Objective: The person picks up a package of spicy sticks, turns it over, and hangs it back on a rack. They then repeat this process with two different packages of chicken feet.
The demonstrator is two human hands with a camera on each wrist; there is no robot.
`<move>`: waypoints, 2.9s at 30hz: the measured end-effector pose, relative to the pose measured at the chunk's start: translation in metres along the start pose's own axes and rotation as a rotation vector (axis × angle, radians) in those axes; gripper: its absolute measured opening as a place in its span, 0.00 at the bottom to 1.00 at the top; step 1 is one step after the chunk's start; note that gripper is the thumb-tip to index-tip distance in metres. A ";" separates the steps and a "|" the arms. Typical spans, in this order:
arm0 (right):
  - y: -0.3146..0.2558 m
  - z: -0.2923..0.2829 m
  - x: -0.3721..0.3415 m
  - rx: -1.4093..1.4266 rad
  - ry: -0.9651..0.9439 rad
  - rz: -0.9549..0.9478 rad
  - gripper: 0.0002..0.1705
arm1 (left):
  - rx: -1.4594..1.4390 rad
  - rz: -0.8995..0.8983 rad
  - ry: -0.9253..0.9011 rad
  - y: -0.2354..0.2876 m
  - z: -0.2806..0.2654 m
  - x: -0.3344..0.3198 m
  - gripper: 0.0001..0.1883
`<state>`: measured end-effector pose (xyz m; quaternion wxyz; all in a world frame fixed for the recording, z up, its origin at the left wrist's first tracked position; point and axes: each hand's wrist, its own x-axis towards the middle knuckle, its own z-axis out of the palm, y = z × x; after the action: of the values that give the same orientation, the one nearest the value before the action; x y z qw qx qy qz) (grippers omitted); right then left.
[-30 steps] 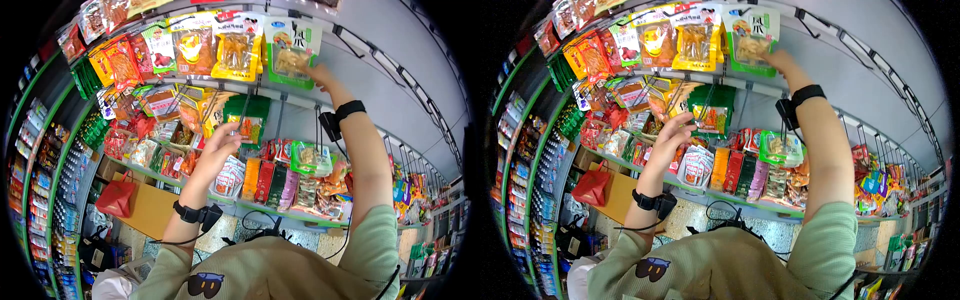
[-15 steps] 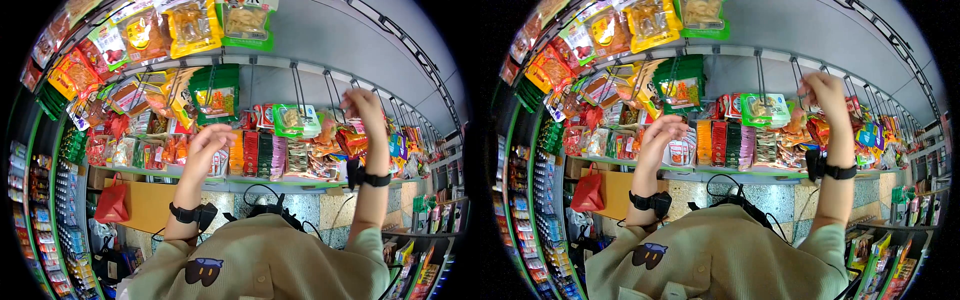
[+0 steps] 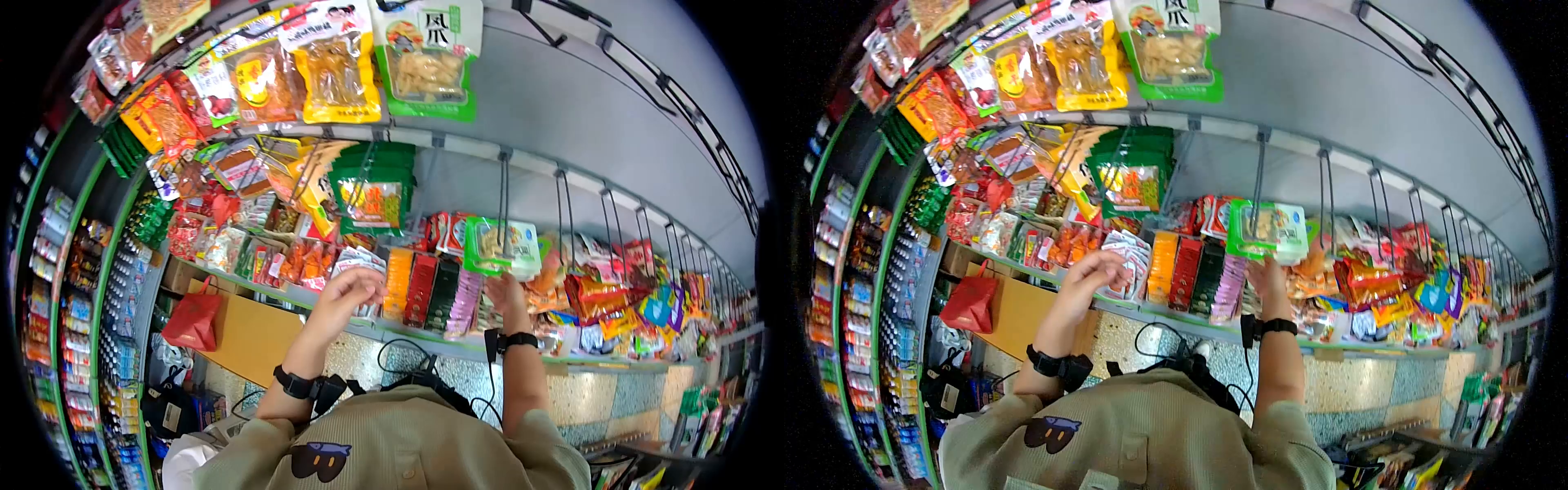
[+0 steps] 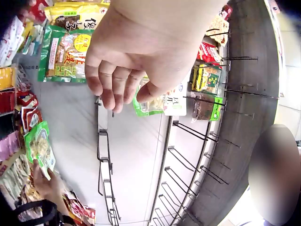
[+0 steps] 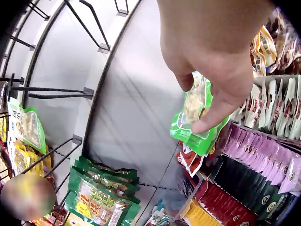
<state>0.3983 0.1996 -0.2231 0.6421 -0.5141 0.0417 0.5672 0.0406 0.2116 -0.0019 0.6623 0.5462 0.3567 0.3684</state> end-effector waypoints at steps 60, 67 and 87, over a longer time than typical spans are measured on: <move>0.006 0.063 0.095 0.281 -0.214 -0.231 0.19 | 0.133 -0.098 0.169 -0.023 -0.025 -0.090 0.11; 0.004 0.053 0.015 -0.027 0.005 -0.438 0.14 | 0.120 -0.082 0.089 -0.034 -0.019 -0.075 0.11; 0.039 0.002 -0.340 -0.463 -0.340 -0.548 0.17 | -0.168 -0.259 -0.437 -0.064 0.030 -0.079 0.23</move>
<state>0.2474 -0.0389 -0.0300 0.6347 -0.5360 -0.3328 0.4461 0.0356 0.1197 -0.0550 0.8081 0.5058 0.2404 0.1824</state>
